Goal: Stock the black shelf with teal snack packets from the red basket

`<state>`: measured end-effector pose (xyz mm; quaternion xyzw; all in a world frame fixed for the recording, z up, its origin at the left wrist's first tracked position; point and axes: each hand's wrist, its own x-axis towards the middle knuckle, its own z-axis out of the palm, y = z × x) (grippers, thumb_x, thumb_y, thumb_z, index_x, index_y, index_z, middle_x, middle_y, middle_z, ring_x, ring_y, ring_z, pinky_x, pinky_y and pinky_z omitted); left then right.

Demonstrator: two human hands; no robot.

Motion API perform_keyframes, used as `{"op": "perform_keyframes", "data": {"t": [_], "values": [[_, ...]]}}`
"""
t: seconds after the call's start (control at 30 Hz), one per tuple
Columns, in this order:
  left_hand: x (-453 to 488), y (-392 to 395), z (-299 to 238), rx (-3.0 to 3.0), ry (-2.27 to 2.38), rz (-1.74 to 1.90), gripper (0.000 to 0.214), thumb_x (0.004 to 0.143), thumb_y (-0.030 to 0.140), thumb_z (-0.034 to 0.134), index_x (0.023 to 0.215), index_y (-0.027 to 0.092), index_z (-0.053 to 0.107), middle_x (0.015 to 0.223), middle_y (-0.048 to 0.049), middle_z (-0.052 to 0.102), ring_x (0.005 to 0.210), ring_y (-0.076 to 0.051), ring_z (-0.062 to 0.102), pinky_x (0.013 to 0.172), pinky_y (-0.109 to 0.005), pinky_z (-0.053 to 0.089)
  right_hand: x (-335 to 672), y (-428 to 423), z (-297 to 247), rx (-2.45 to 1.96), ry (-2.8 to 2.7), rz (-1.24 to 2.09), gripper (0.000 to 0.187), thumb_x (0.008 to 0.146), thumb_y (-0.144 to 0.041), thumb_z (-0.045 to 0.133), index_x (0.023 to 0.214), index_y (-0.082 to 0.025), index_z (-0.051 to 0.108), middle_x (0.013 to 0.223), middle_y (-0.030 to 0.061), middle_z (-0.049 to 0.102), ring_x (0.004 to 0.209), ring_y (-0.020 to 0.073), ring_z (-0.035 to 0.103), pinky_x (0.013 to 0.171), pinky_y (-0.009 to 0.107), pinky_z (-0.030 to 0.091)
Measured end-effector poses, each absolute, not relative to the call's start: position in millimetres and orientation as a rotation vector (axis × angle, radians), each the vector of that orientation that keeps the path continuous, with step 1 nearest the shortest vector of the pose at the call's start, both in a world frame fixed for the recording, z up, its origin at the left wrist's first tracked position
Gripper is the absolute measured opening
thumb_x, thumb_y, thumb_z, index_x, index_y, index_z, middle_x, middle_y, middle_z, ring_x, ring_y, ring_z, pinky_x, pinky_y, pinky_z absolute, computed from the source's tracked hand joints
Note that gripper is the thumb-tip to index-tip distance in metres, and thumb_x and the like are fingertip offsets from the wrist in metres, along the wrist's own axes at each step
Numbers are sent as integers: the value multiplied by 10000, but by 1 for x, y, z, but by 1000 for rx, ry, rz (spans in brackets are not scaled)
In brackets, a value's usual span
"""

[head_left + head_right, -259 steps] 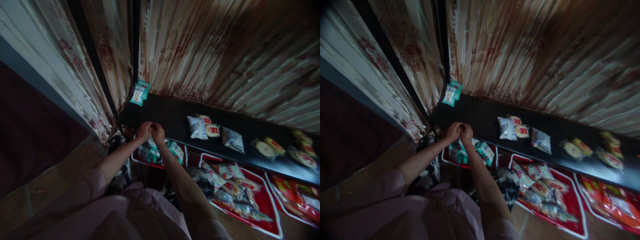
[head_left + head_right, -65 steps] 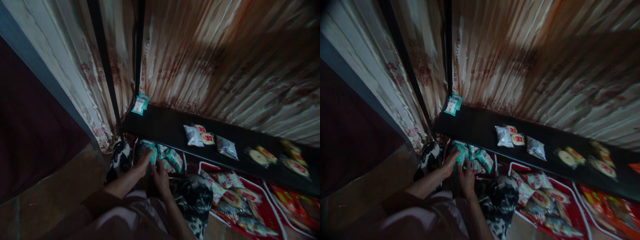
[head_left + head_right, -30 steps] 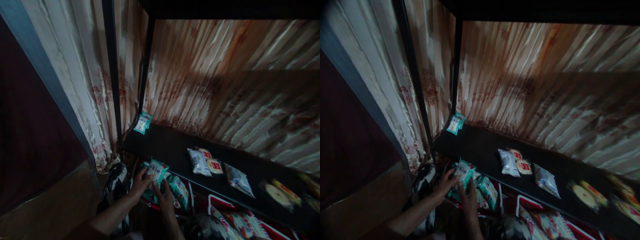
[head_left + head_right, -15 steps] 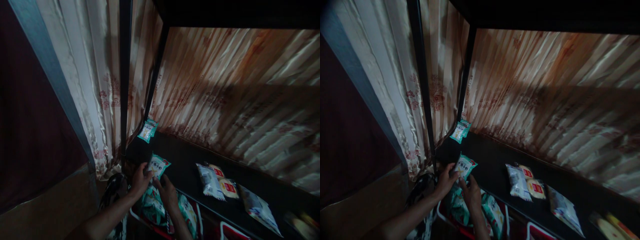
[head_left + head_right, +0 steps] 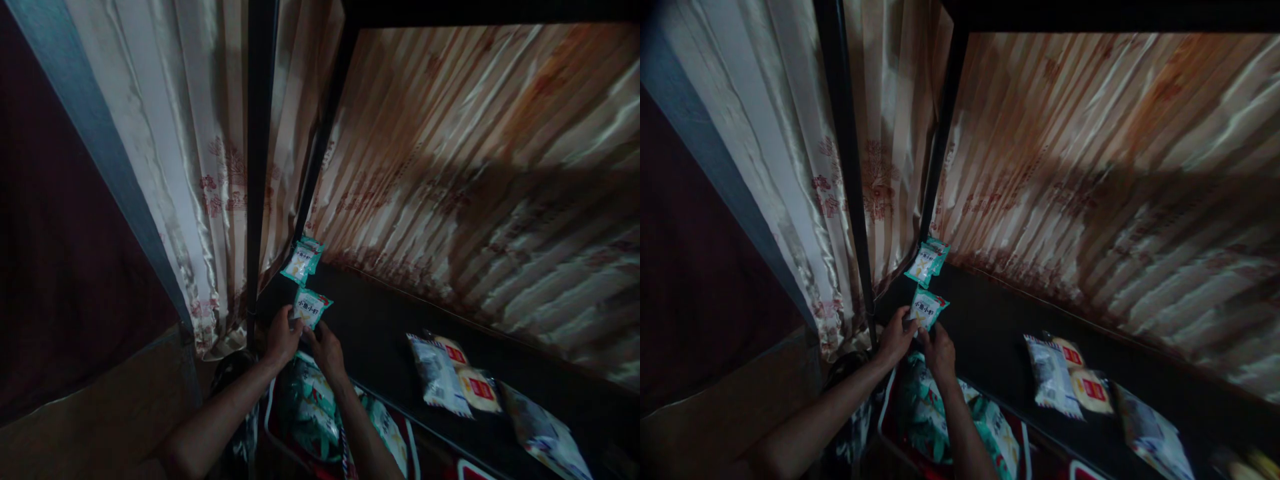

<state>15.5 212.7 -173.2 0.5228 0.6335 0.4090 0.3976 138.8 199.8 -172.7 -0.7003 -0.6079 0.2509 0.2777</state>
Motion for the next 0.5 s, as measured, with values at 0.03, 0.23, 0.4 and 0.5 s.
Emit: {"op": "perform_keyframes", "data": {"t": [0.03,0.23,0.4,0.5], "values": [[15,216,-175,1319,1603,1037,400,808,253,555,1194,160,514,1225,-129,597,1157,-223,551,989,-337,400,138,204,-173,-1889,-1642,672,352,831,-452,466,937,-165,640,848,92,706,745,227,664,665,286,458],[19,238,-178,1275,1635,1017,418,801,234,559,1212,172,516,1225,-120,599,1152,-215,556,986,-318,395,137,228,-176,-1905,-1643,666,291,830,-410,498,941,-192,655,835,68,716,730,209,662,643,269,446],[23,258,-174,1333,1751,969,452,799,215,536,1237,104,519,1232,-170,582,1138,-238,558,990,-332,385,136,248,-176,-1927,-1702,626,276,857,-375,484,990,-200,651,887,75,720,775,209,668,650,264,440],[24,267,-176,1400,1822,969,455,784,221,560,1225,108,537,1232,-173,577,1168,-259,528,1007,-363,367,134,260,-177,-1972,-1734,605,275,869,-361,476,1006,-192,644,920,90,719,797,213,673,659,267,441]]}}
